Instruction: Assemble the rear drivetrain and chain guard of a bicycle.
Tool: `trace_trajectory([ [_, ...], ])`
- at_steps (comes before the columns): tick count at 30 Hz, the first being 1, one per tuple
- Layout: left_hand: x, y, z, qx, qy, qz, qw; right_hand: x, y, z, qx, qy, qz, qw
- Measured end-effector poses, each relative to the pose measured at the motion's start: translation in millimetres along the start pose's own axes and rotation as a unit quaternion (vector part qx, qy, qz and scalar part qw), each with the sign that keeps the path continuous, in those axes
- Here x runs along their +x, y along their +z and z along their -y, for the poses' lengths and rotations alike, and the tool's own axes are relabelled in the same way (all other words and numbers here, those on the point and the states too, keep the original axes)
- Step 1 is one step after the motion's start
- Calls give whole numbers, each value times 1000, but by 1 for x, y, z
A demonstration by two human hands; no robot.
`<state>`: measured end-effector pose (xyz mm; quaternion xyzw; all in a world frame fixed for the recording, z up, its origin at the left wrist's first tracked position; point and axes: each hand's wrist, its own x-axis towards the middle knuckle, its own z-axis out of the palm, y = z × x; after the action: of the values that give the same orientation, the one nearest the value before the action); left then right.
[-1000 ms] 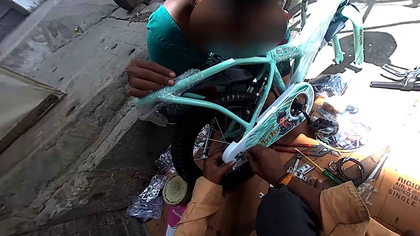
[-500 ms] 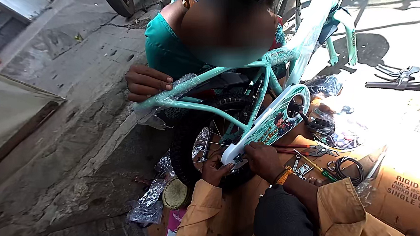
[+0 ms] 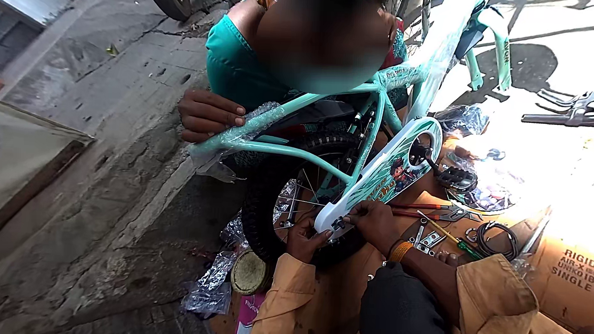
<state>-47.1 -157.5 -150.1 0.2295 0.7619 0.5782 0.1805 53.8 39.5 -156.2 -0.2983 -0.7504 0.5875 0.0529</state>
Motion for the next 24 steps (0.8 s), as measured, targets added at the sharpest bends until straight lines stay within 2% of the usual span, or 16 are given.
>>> trace_trajectory([
  [3,1,-1,3,-2,14,5,1000,-1,9,-10,-71,-81,-23,994],
  [8,1,-1,6,-9,14,1,1000,-3,15,-33,-135,-245,-54,958],
  [16,3,-5,10,-14,10,13,1000,-1,15,-33,-117,-288,-34,950],
  [21,3,-5,9,-16,7,9,1000,0,16,-37,-79,-258,-54,961],
  [24,3,-4,9,-5,9,7,1000,-1,19,-41,-99,-271,-62,955],
])
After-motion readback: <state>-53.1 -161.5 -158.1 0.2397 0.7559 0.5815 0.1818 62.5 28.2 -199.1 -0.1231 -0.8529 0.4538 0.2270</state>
